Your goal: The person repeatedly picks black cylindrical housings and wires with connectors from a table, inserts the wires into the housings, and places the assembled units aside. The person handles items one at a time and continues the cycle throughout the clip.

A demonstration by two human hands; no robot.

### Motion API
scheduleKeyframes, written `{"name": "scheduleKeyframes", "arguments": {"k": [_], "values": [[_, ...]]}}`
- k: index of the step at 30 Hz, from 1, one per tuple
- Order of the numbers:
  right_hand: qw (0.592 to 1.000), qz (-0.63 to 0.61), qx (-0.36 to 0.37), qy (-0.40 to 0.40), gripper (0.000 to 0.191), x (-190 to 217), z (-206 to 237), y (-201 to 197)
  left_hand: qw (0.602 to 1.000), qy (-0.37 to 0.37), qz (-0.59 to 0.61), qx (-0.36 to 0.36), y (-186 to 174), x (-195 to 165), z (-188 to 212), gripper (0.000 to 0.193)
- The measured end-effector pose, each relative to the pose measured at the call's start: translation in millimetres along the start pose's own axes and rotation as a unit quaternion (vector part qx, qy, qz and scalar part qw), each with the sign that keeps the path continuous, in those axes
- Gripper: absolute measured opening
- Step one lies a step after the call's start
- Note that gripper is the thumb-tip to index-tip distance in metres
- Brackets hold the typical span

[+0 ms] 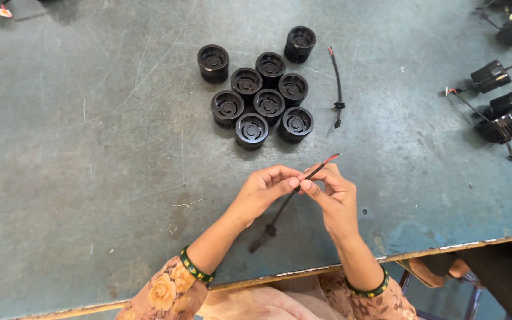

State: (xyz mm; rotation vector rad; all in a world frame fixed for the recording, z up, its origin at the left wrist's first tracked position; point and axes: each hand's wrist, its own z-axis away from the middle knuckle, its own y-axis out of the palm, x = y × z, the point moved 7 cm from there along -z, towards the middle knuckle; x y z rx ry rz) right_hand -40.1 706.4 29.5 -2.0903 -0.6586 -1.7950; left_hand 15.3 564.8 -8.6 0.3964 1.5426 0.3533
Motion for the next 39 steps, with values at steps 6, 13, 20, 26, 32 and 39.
{"name": "scheduleKeyframes", "arguments": {"k": [6,13,20,26,32,39], "values": [[0.999,-0.034,0.014,-0.011,0.007,-2,-9,2,0.999,-0.019,0.036,0.014,2,5,-2,0.026],[0.994,-0.088,-0.059,-0.015,0.008,-2,-22,-11,0.999,-0.046,0.012,0.021,8,14,-3,0.026],[0.985,-0.135,-0.094,-0.053,0.007,25,-40,-50,0.997,-0.069,0.013,0.045,14,22,1,0.026],[0.976,-0.179,-0.121,-0.032,0.008,15,-37,-61,0.995,-0.086,0.033,0.044,7,24,1,0.027],[0.974,-0.094,-0.177,0.104,0.015,-31,3,-74,0.966,0.114,-0.173,-0.157,-17,-21,-5,0.038],[0.970,-0.128,-0.175,0.109,0.022,-77,32,-83,0.790,0.259,-0.496,-0.251,20,-29,-57,0.079]]}}
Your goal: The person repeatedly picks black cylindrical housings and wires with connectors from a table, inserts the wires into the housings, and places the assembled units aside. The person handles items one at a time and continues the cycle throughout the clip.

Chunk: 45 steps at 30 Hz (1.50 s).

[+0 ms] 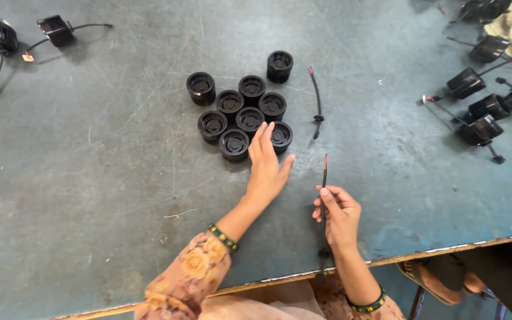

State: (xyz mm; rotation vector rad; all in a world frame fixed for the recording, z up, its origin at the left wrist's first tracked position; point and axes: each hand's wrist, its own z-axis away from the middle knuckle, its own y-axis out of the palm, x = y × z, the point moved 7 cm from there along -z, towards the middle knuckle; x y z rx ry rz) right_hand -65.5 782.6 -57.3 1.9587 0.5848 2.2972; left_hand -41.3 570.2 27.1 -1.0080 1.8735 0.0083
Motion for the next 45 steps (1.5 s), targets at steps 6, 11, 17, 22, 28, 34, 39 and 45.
{"name": "scheduleKeyframes", "arguments": {"k": [6,11,17,22,28,34,39,45], "values": [[1.000,-0.011,0.002,0.000,0.028,1,-7,3,0.999,-0.037,0.021,-0.008,30,17,-27,0.079],[0.999,-0.023,0.026,-0.010,0.026,-4,-6,-1,0.986,-0.137,0.096,0.002,35,39,-24,0.076],[0.997,-0.042,0.032,-0.054,0.017,-1,-7,-12,0.622,-0.456,0.624,0.127,23,72,33,0.065],[0.997,-0.002,0.063,-0.040,0.012,21,6,19,0.605,-0.449,0.651,0.094,-2,76,43,0.061],[0.961,0.244,0.074,-0.105,0.008,61,47,69,0.574,-0.413,0.703,0.080,-9,64,39,0.063],[0.948,0.284,0.077,-0.121,0.010,68,42,101,0.570,-0.400,0.713,0.085,-14,48,39,0.060],[0.949,0.289,0.075,-0.104,0.011,63,39,101,0.564,-0.385,0.726,0.085,-17,41,38,0.059],[0.951,0.281,0.076,-0.106,0.010,63,41,96,0.561,-0.383,0.726,0.107,-15,37,41,0.060]]}}
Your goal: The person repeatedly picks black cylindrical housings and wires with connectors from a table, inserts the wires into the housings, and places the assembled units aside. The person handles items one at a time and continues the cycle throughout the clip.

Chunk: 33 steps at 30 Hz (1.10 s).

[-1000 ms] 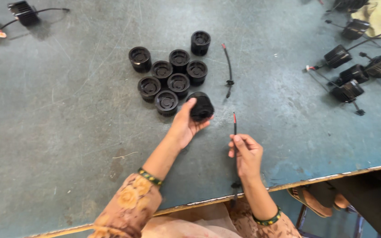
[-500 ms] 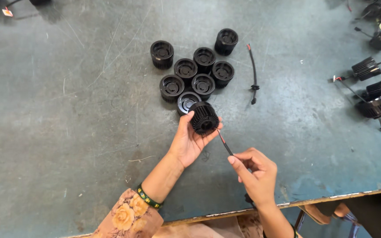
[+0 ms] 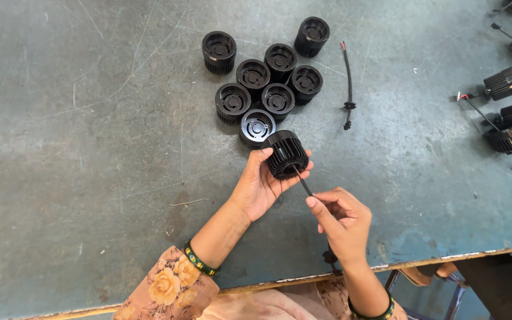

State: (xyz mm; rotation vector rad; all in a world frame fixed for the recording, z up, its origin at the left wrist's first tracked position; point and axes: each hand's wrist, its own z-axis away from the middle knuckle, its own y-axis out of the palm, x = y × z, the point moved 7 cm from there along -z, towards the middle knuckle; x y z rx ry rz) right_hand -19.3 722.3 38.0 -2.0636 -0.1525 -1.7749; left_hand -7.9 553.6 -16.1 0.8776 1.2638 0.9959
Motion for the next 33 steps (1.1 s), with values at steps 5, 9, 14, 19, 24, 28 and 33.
{"name": "scheduleKeyframes", "arguments": {"k": [5,9,14,19,24,28,33], "values": [[1.000,0.003,-0.002,-0.013,0.010,5,1,2,1.000,0.014,-0.008,0.021,5,-1,3,0.059],[0.998,0.038,-0.013,-0.048,0.010,17,-1,3,0.997,0.048,-0.039,0.050,15,-10,8,0.056],[0.985,0.132,-0.031,-0.107,0.011,29,4,6,0.991,0.067,-0.043,0.103,28,-13,16,0.059],[0.987,0.106,-0.035,-0.120,0.010,10,6,5,0.980,0.106,-0.090,0.144,41,-12,25,0.068],[0.996,-0.021,0.011,-0.090,0.006,-31,6,1,0.887,0.258,-0.338,0.181,63,-11,46,0.074],[0.993,-0.114,0.025,-0.029,0.028,-62,10,0,0.807,0.324,-0.450,0.202,76,-5,60,0.076],[0.989,-0.143,0.037,0.028,0.034,-90,8,-5,0.804,0.327,-0.461,0.187,77,-9,61,0.074]]}}
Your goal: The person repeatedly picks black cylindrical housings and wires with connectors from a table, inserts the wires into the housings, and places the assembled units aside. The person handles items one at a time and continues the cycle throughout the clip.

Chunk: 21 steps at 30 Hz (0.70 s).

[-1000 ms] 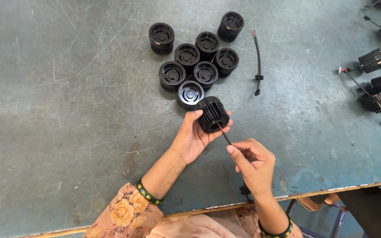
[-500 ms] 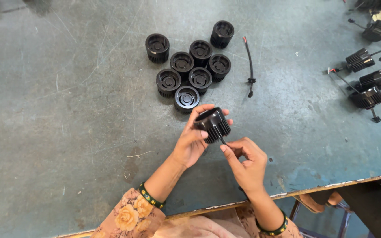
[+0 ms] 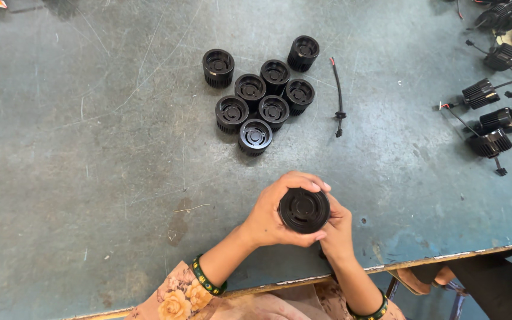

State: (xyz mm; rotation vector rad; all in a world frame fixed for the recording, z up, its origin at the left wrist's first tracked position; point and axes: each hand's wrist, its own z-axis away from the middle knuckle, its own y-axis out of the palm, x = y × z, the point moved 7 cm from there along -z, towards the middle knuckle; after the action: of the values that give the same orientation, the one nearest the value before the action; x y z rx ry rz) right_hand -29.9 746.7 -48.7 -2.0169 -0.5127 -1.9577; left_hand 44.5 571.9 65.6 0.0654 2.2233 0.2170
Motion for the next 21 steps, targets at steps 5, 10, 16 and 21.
{"name": "scheduleKeyframes", "arguments": {"k": [5,10,16,21], "values": [[0.993,-0.031,0.108,0.035,0.022,-7,-13,-3,0.989,-0.069,0.131,-0.004,2,11,0,0.075],[0.993,0.051,0.067,-0.086,0.022,20,-10,-1,0.965,-0.136,0.221,-0.031,3,23,1,0.089],[0.990,0.098,0.049,-0.088,0.023,18,-10,-6,0.996,-0.087,0.015,0.021,8,10,6,0.091],[0.983,-0.034,0.155,0.088,0.019,-20,-13,-2,0.995,-0.071,0.071,0.016,9,10,5,0.087]]}}
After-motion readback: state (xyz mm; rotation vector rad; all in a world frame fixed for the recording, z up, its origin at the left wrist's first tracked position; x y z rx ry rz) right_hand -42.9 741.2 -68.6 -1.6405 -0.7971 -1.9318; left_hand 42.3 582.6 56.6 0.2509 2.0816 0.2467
